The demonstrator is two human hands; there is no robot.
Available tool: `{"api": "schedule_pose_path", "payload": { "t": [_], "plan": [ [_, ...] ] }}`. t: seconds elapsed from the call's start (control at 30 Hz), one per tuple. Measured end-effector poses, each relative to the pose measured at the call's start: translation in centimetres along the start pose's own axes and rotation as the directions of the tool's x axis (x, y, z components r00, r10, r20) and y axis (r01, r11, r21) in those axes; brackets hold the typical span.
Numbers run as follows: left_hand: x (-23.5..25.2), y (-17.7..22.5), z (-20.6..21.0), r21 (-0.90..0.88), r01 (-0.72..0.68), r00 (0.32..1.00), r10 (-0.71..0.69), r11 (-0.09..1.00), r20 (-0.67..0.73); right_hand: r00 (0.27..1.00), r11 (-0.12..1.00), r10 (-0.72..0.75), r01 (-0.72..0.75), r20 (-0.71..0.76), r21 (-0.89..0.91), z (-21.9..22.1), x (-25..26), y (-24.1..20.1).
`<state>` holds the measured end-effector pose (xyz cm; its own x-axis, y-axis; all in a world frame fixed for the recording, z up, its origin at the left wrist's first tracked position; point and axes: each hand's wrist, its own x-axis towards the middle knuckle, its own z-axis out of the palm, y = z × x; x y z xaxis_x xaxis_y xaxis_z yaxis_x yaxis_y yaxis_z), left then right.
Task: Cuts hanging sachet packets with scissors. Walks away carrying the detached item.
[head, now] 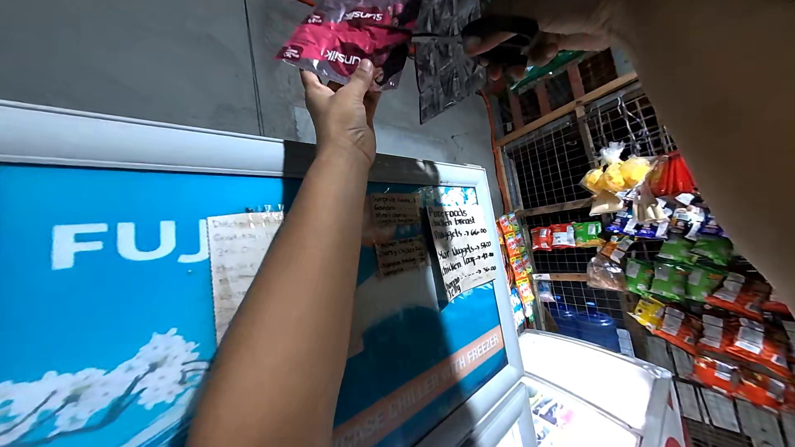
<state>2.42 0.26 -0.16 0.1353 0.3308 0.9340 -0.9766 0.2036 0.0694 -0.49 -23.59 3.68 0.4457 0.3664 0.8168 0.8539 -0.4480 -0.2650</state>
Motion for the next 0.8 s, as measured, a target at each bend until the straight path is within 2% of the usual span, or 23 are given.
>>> {"api": "schedule_pose_path", "payload": {
  "t": [0.43, 0.57, 0.8],
  "plan": [
    [-0.1, -0.8, -0.2, -0.010, 0.001, 1.000, -0.001, 1.000, 0.009, 0.997, 0.984, -0.076, 0.076, 0.007, -0.160, -0.5, 1.0, 1.2],
    [-0.2, -0.9, -0.2, 0.002, 0.006, 1.000, -0.006, 1.000, 0.006, 0.998, 0.976, -0.062, 0.056, -0.022, -0.211, -0.4, 1.0, 1.1],
    [-0.6, -1.5, -0.1, -0.005, -0.020, 1.000, 0.020, 1.000, 0.015, 0.999, 0.988, 0.003, -0.008, -0.037, -0.151, -0.2, 1.1, 0.0]
  ]
}}
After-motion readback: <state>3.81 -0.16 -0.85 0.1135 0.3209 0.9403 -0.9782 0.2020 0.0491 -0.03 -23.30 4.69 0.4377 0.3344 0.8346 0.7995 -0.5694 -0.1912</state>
